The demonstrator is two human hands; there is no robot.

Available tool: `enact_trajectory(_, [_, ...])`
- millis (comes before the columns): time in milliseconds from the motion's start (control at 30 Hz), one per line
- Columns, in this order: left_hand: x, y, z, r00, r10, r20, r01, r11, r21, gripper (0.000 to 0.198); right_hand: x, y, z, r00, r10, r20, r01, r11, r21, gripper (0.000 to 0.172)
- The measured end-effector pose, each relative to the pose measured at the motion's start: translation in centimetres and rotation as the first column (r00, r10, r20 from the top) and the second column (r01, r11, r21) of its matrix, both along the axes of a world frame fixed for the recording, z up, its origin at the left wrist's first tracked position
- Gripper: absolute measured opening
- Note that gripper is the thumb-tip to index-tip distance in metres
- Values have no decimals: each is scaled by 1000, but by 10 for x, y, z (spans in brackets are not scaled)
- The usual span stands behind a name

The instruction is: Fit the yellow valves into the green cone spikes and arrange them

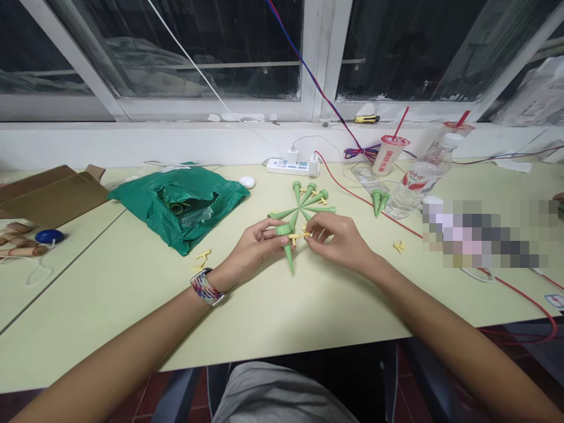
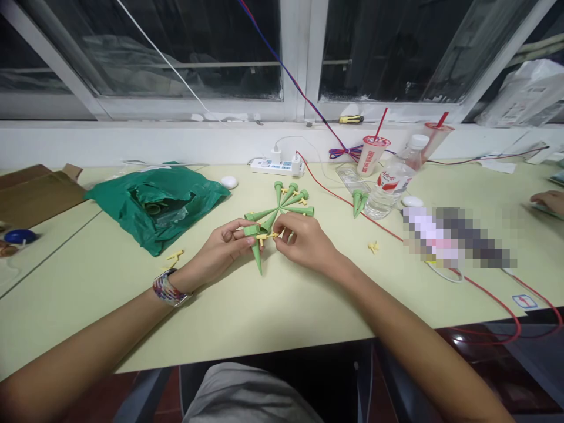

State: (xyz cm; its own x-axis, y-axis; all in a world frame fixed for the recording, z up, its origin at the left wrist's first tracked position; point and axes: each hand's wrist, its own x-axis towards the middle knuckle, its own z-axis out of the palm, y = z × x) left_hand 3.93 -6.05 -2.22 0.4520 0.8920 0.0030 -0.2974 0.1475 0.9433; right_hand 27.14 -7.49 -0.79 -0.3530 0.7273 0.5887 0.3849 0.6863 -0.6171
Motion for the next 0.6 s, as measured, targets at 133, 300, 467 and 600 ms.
enact_trajectory(133, [-1, 3, 0, 1000, 31, -4, -31, 1000, -2, 33, 1, 2, -3, 1000, -18, 23, 17, 999, 29, 12])
enact_trajectory(300, [-2, 4, 0, 999, 40, -19, -40, 999, 18, 33, 1, -1, -1, 999, -36, 32, 35, 999, 20, 10])
enact_trajectory(467, [-3, 4, -2, 999, 32, -28, -30, 998, 46, 32, 1, 0, -5, 997, -44, 56, 43, 999, 25, 10])
enact_trajectory(600, [-1, 3, -1, 999, 40, -32, -39, 999, 32, 34, 2, 0, -8, 996, -51, 74, 47, 997, 54, 11])
